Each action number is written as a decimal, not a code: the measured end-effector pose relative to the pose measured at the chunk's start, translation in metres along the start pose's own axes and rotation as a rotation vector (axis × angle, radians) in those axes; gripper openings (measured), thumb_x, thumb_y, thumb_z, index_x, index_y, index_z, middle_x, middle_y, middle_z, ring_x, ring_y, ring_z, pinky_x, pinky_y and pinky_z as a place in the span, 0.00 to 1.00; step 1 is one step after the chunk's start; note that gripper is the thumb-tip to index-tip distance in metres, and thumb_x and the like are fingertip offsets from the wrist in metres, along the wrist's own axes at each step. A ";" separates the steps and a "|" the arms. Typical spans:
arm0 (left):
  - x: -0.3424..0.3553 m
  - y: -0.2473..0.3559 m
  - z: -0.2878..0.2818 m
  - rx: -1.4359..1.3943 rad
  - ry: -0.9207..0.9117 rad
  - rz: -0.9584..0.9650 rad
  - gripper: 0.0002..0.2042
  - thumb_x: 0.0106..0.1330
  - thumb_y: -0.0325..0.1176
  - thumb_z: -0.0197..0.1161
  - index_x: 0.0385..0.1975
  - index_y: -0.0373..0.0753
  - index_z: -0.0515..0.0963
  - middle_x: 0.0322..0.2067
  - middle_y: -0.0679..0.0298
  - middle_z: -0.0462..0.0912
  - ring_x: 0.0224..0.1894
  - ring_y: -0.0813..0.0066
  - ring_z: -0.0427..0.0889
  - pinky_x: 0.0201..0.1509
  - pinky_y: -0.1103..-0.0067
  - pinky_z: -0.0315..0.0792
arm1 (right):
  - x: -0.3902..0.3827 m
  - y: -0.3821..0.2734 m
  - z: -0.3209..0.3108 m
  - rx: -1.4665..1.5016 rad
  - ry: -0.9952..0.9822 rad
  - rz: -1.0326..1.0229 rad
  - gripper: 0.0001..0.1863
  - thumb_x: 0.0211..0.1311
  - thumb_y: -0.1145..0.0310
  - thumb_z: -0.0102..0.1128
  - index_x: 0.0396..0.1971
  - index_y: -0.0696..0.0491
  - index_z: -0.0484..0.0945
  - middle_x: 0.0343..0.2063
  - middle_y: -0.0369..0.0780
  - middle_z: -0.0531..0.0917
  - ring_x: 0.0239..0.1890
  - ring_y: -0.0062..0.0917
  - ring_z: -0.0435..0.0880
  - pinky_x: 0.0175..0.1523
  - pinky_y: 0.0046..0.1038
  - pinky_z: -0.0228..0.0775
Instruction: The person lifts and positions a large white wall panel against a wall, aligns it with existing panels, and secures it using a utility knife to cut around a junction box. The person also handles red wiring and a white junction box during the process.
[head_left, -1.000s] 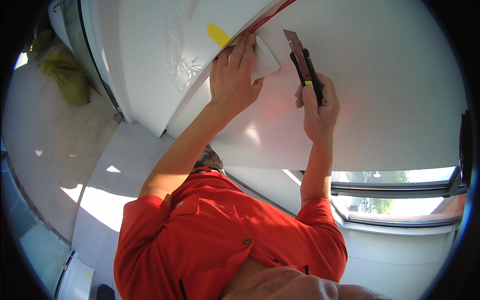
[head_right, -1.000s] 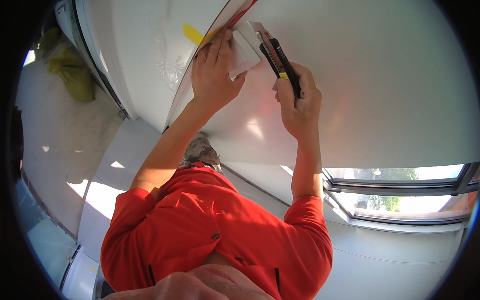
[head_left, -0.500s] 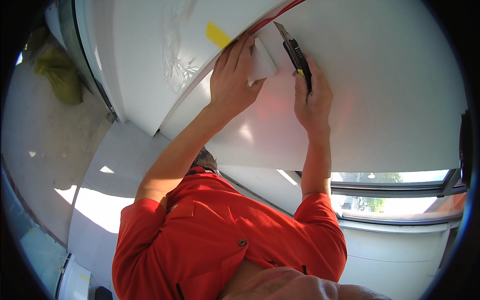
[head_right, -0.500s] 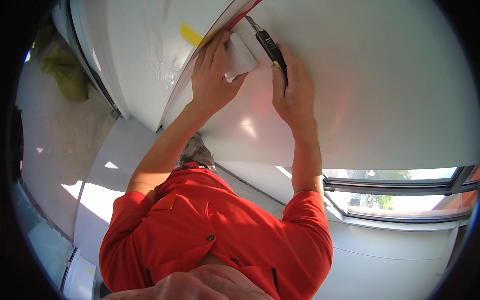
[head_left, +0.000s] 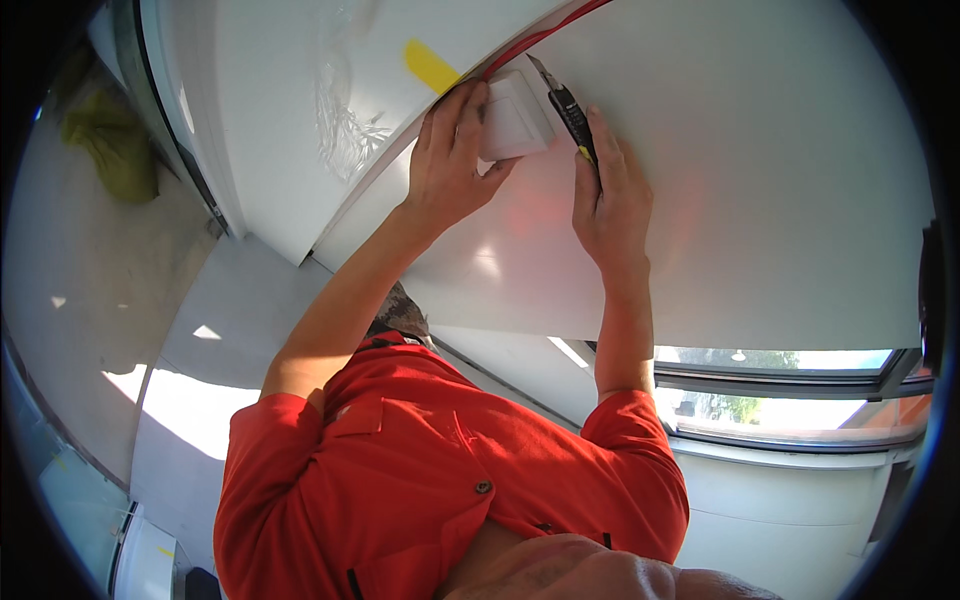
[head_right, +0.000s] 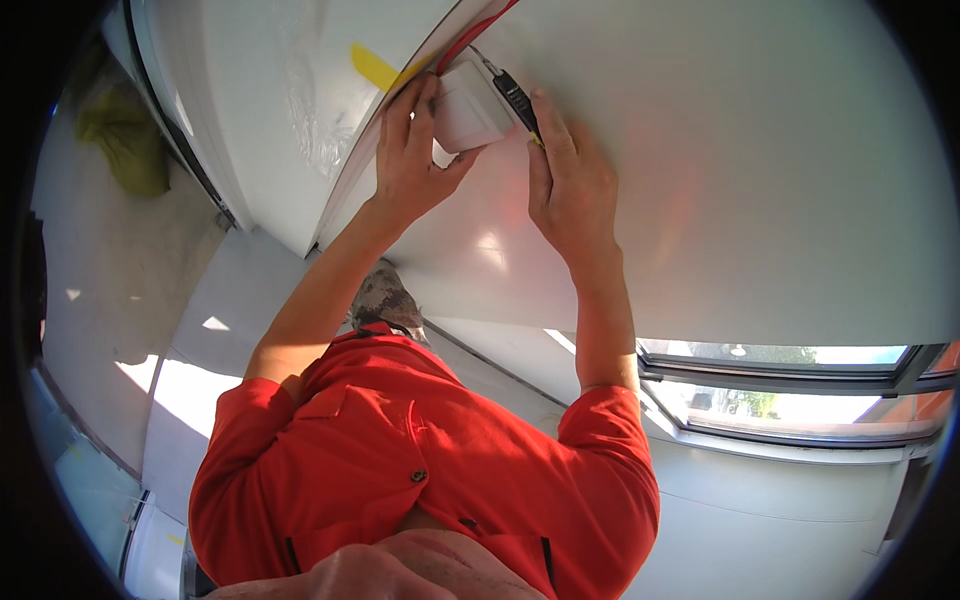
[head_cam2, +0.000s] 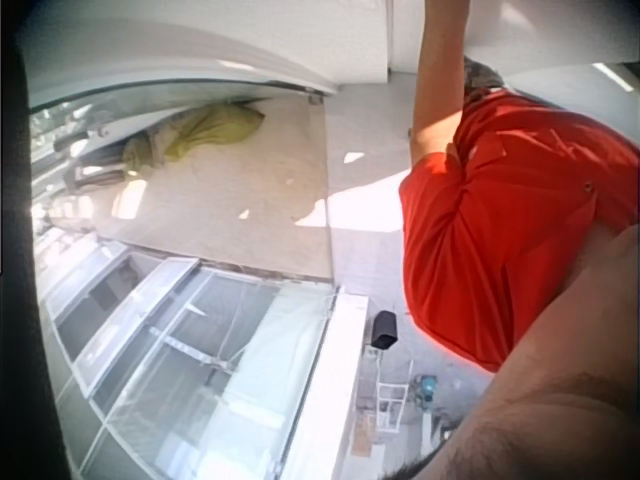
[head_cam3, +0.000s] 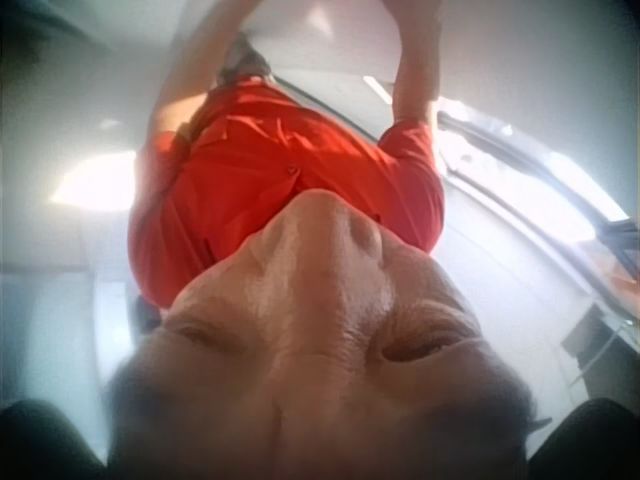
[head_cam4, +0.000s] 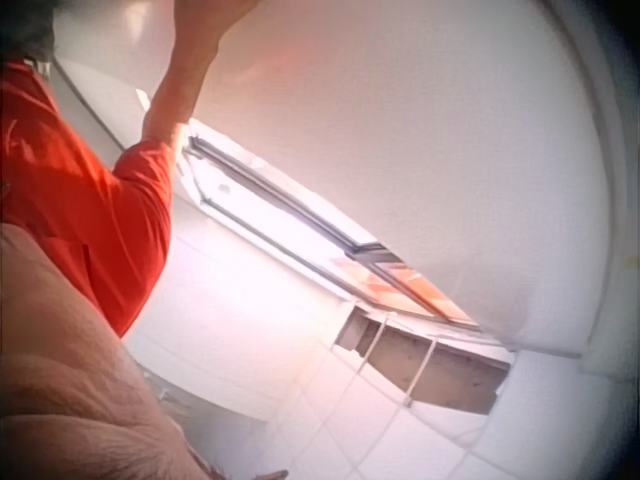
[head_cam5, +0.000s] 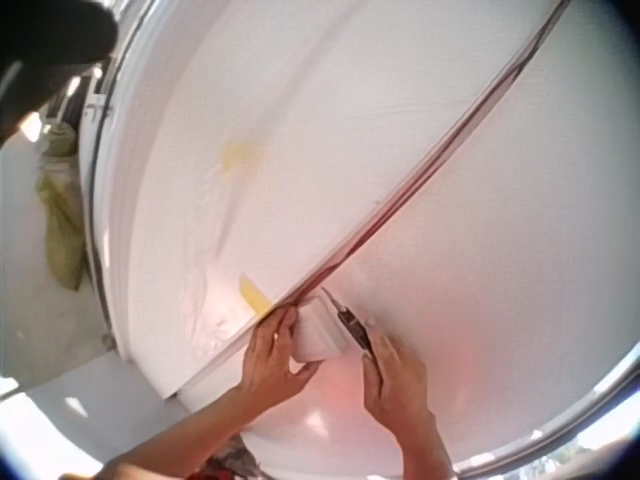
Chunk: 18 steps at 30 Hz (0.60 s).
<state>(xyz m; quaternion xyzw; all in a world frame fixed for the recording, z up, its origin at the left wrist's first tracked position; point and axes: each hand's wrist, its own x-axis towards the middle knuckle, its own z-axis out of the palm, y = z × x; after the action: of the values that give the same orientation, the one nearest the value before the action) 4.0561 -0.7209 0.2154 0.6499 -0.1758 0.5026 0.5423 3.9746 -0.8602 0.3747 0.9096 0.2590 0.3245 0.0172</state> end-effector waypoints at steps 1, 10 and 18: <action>-0.003 -0.002 0.001 0.007 0.009 0.003 0.42 0.51 0.38 0.85 0.66 0.28 0.73 0.67 0.47 0.77 0.63 0.51 0.79 0.63 0.61 0.79 | 0.000 0.000 0.002 0.014 0.009 -0.014 0.31 0.71 0.77 0.64 0.74 0.50 0.75 0.32 0.42 0.82 0.27 0.33 0.79 0.31 0.35 0.73; -0.014 -0.006 0.003 0.024 0.064 0.000 0.37 0.50 0.37 0.84 0.61 0.28 0.78 0.68 0.48 0.78 0.60 0.52 0.82 0.61 0.62 0.80 | 0.000 -0.001 0.000 -0.037 -0.048 -0.031 0.32 0.71 0.77 0.67 0.74 0.49 0.76 0.31 0.40 0.82 0.26 0.31 0.79 0.31 0.34 0.74; -0.013 -0.003 -0.005 0.032 0.009 -0.016 0.39 0.54 0.38 0.85 0.65 0.27 0.77 0.68 0.46 0.76 0.65 0.50 0.81 0.63 0.64 0.80 | 0.002 -0.002 -0.002 -0.030 -0.073 -0.038 0.32 0.71 0.77 0.66 0.75 0.49 0.75 0.32 0.40 0.82 0.28 0.33 0.79 0.32 0.35 0.75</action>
<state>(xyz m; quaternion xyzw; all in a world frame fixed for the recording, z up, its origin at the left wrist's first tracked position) 4.0507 -0.7194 0.2025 0.6577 -0.1600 0.5040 0.5365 3.9736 -0.8575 0.3770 0.9154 0.2702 0.2948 0.0465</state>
